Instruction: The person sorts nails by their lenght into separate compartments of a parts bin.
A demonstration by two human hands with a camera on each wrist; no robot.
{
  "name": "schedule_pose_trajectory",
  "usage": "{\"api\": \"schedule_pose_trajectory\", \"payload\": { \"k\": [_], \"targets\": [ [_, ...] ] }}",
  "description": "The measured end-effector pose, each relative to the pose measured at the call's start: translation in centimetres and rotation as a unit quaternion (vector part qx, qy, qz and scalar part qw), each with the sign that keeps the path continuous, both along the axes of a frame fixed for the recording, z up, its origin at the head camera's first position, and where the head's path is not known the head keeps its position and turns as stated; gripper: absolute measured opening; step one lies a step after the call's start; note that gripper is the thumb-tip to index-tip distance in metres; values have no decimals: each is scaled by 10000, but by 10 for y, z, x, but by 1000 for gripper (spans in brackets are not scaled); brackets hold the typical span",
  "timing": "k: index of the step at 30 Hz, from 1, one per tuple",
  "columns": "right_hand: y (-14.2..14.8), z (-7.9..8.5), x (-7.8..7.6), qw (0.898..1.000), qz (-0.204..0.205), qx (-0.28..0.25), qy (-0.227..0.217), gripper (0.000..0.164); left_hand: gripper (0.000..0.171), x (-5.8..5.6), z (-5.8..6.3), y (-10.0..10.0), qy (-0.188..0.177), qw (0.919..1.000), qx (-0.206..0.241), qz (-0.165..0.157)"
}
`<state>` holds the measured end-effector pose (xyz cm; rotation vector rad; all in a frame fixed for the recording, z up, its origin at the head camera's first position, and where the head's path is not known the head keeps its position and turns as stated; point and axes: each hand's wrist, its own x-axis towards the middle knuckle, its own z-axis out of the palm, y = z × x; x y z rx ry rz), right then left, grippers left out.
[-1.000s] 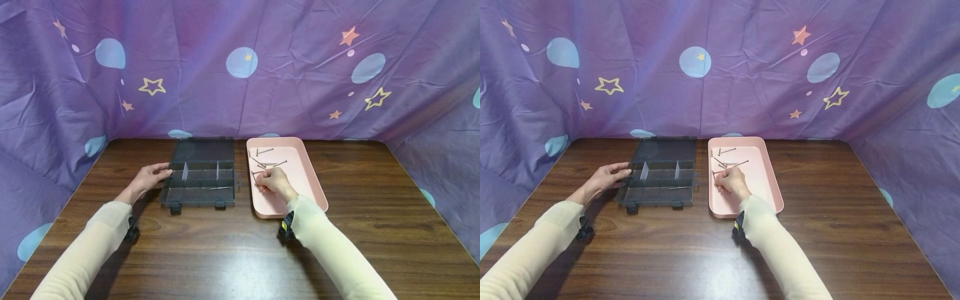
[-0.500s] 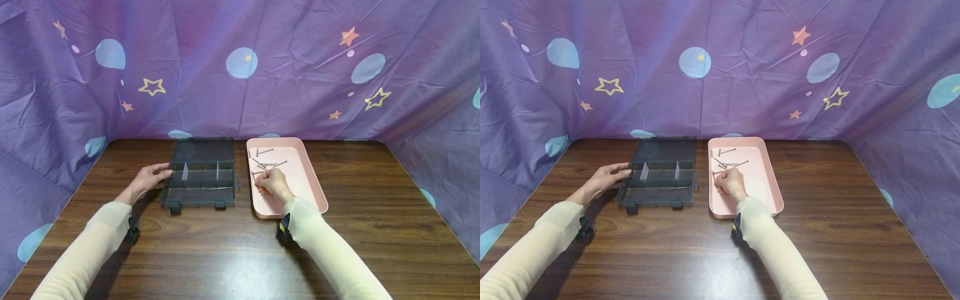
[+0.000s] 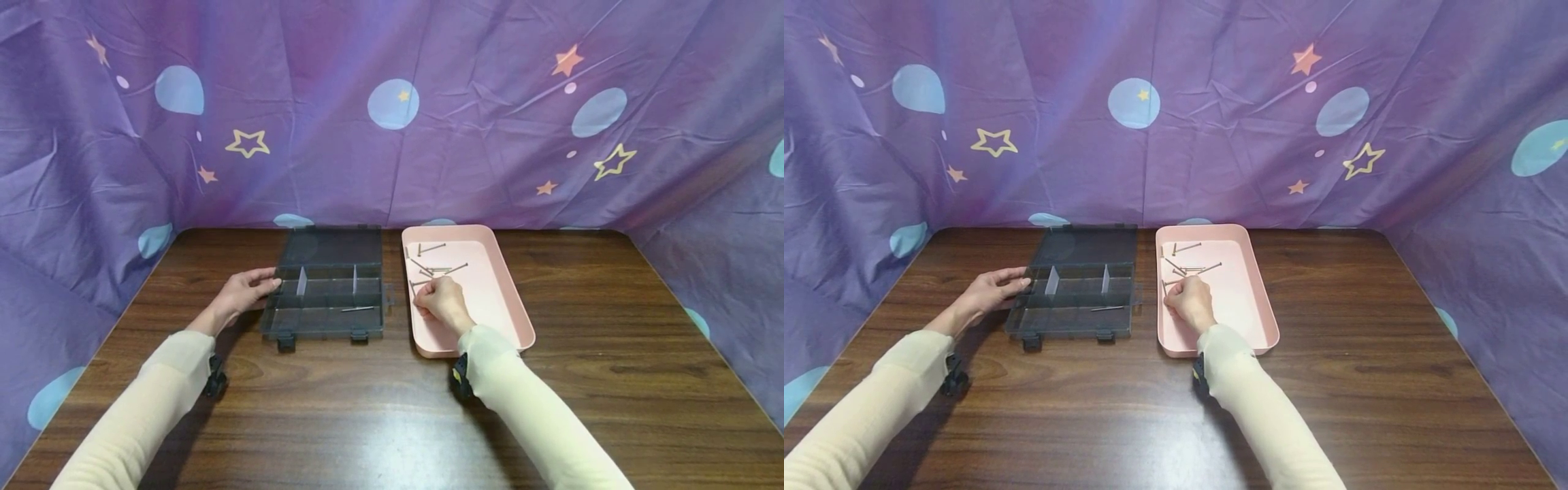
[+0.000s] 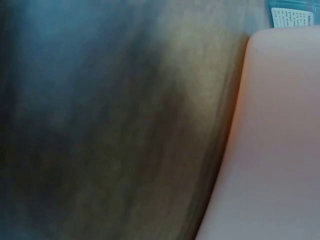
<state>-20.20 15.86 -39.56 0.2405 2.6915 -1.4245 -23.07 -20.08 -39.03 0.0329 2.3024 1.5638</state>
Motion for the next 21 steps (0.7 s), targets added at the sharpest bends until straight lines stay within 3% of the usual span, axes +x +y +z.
{"api": "schedule_pose_trajectory", "payload": {
  "k": [21],
  "targets": [
    [0, 1, -1, 9998, -92, 87, -150, 11, 58, -1, 0, -2, -8, 10000, -21, 2]
  ]
}}
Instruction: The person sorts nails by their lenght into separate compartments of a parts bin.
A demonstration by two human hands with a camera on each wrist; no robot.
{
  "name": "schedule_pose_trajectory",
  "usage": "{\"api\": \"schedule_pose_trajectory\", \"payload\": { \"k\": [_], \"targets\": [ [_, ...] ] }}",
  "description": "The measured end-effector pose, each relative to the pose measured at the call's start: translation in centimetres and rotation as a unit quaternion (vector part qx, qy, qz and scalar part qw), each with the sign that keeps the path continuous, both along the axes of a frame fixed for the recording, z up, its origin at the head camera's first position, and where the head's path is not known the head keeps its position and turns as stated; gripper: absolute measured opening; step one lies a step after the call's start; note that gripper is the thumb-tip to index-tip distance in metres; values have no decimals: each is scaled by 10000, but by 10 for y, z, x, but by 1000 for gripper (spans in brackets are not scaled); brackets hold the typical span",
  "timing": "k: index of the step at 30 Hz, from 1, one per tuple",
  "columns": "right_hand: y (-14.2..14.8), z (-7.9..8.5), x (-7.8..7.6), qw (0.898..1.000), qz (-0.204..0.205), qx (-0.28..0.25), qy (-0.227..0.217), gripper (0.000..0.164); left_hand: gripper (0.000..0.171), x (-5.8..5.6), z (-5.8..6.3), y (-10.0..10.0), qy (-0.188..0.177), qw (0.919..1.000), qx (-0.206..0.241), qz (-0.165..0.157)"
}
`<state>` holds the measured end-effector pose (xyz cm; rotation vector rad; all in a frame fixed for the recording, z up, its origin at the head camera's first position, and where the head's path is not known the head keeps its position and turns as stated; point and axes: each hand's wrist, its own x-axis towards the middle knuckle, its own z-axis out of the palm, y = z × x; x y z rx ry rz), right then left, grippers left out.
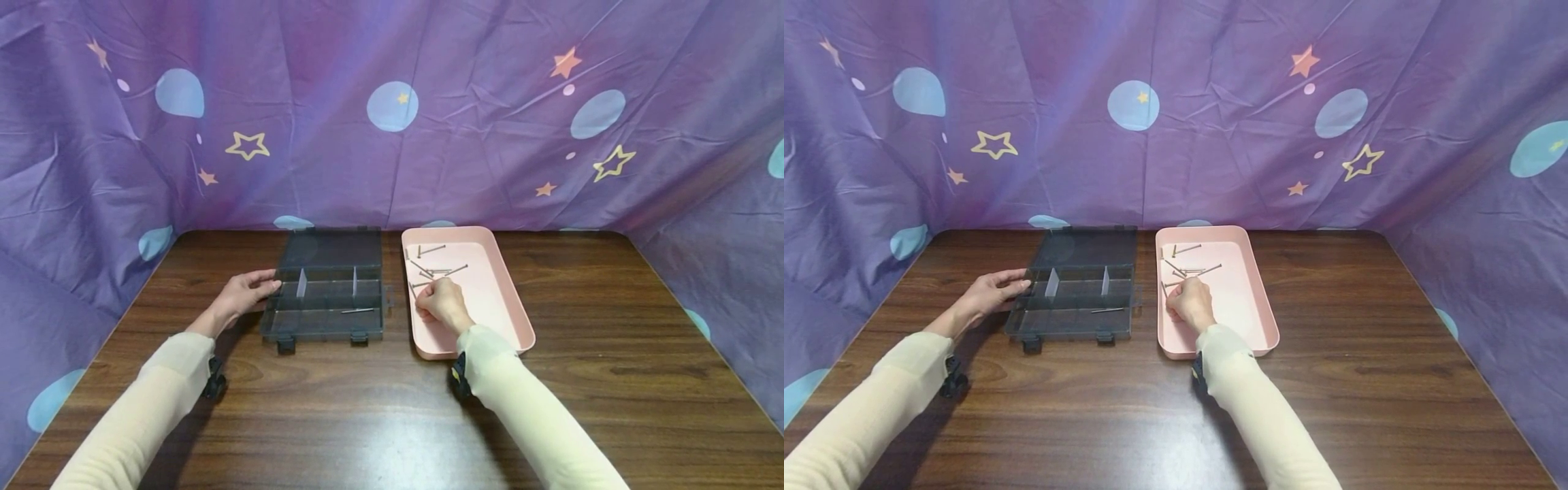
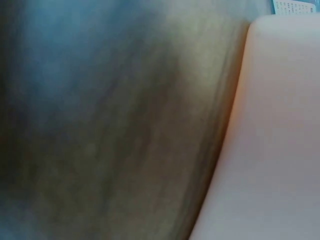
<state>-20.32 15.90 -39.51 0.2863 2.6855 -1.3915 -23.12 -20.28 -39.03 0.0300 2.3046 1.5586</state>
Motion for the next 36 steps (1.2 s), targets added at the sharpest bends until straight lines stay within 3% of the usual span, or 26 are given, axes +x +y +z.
{"api": "schedule_pose_trajectory", "payload": {
  "k": [7, 17, 30, 36],
  "targets": [
    [0, 1, -2, 9997, -74, -40, -213, 9, 59, 1, 0, 1, -11, 10000, -13, -6],
    [2, -2, -5, 9971, -60, -686, -324, 9, 59, -1, -1, 1, 13, 10000, 0, 35],
    [8, -4, -7, 9841, 6, -1675, -595, 8, 59, -2, -2, 1, 15, 10000, -48, 25],
    [11, -4, -7, 9793, 43, -1887, -735, 7, 59, -1, -1, 2, -7, 10000, -66, 31]
  ]
}}
